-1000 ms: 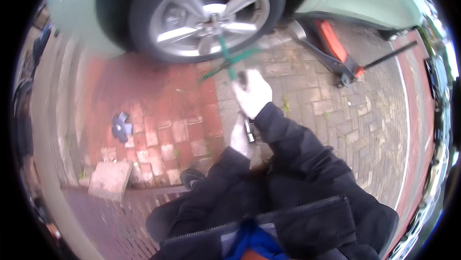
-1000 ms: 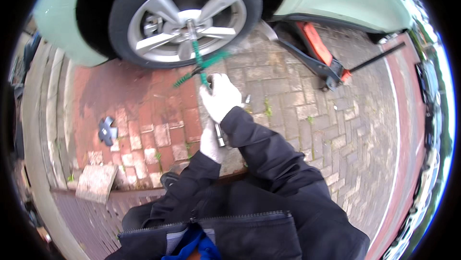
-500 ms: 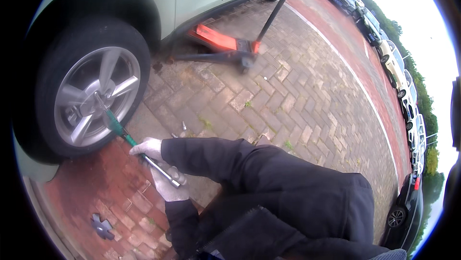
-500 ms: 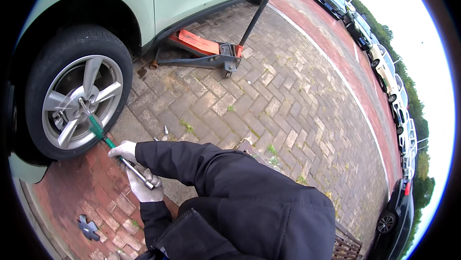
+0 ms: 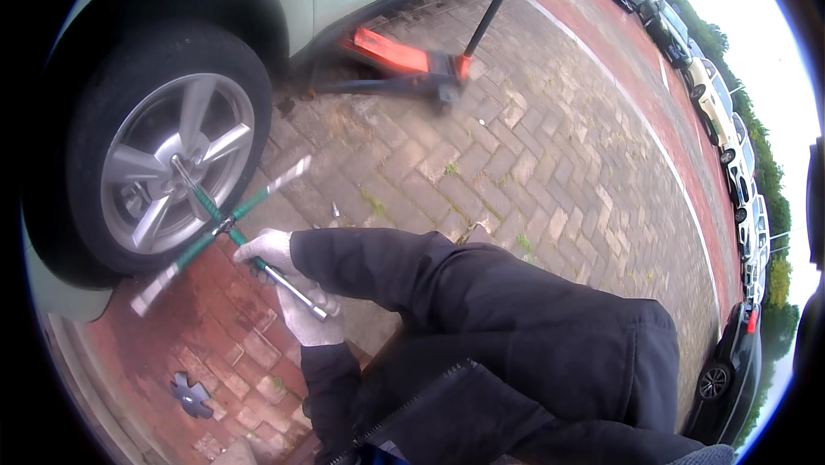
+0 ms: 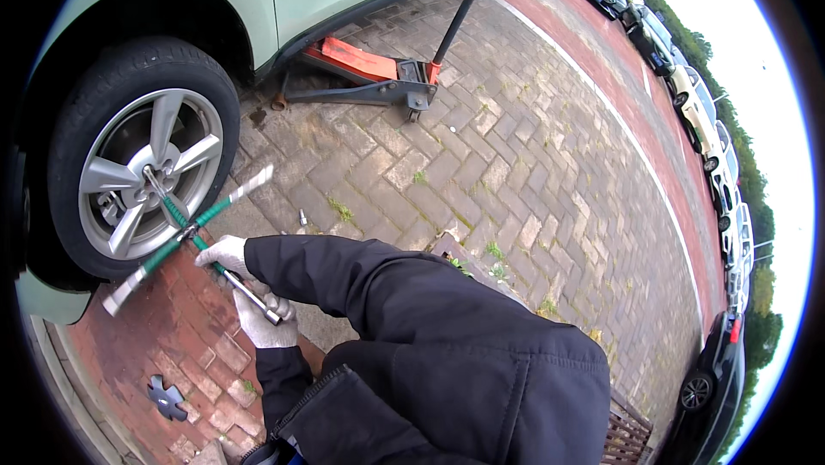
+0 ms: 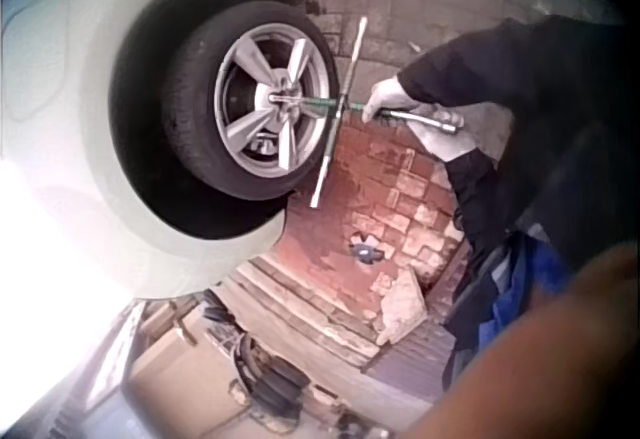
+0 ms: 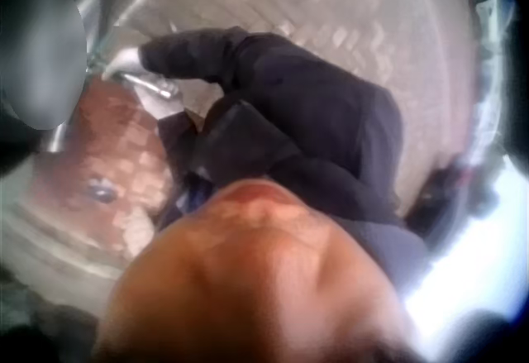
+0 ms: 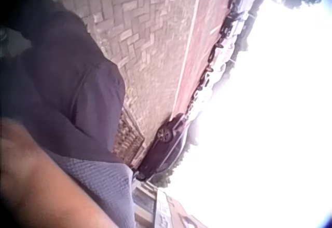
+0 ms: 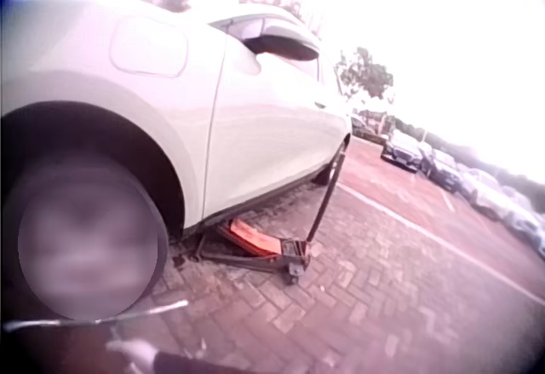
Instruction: The person uses a lug wrench to loosen nuts on a wheel, pumps a floor jack to lift a car, and then removes the tire from the axle by hand.
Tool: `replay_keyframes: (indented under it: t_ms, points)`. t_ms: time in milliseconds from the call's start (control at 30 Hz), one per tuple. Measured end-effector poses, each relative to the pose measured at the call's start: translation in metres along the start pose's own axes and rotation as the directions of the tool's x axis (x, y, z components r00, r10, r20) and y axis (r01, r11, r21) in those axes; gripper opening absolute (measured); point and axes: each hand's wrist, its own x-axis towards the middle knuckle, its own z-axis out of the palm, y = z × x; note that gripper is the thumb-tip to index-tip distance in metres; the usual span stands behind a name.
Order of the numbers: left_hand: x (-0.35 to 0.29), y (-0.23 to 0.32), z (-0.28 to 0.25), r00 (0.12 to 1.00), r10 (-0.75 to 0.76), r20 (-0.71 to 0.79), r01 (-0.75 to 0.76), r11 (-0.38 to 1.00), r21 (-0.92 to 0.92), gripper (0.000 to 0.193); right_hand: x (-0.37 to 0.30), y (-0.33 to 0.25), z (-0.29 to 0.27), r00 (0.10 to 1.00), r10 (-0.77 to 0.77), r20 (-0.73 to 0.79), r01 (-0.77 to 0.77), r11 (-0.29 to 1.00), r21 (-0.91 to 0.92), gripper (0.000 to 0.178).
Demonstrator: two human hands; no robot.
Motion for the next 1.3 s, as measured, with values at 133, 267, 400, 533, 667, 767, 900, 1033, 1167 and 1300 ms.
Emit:
replay_keyframes:
  t_ms: [133,267,400,533,667,767,900,1033,1167,1300]
  points:
    - [-0.001,0.009,-0.008,1.000,0.000,-0.005,-0.001,0.998,-0.059,0.040,0.018,0.011,0.005,0.997,-0.062,0.035,0.061,0.997,0.041,0.026]
    - [-0.004,0.015,-0.020,0.997,-0.033,-0.075,0.026,0.995,-0.095,0.040,0.023,0.014,0.010,0.995,-0.010,0.100,0.022,0.992,-0.124,0.034]
    - [-0.008,0.007,-0.030,0.988,-0.138,0.069,0.141,0.989,-0.040,0.039,0.015,0.011,0.010,0.998,0.006,-0.059,-0.004,1.000,0.022,0.028]
    - [-0.020,0.009,-0.040,0.996,-0.094,-0.001,0.094,0.995,0.015,0.033,0.006,0.014,0.021,1.000,0.000,0.019,-0.001,1.000,0.026,0.029]
    - [-0.019,0.011,-0.044,0.998,-0.026,-0.063,0.039,0.977,0.210,0.019,0.008,0.019,0.027,1.000,-0.014,0.012,0.014,1.000,0.009,0.030]
    - [-0.010,0.004,-0.049,0.992,0.046,-0.119,0.015,0.885,0.466,0.011,0.014,0.026,0.026,0.998,0.034,-0.052,-0.037,0.998,-0.057,0.037]
    - [-0.013,-0.009,-0.058,0.985,0.073,-0.156,0.047,0.760,0.648,0.017,0.009,0.037,0.023,0.999,0.016,-0.047,-0.021,0.992,-0.123,0.045]
    - [-0.053,-0.015,-0.065,0.970,-0.080,-0.231,0.209,0.763,0.612,0.020,-0.017,0.062,0.016,0.983,0.088,-0.159,-0.123,0.966,-0.229,0.048]
    - [-0.100,-0.002,-0.068,0.900,-0.291,-0.325,0.432,0.690,0.580,0.017,-0.042,0.100,0.005,0.948,0.158,-0.277,-0.240,0.927,-0.289,0.046]
    - [-0.112,0.022,-0.057,0.860,-0.371,-0.351,0.511,0.627,0.588,0.014,-0.051,0.128,-0.001,0.809,0.383,-0.446,-0.481,0.867,-0.128,0.032]
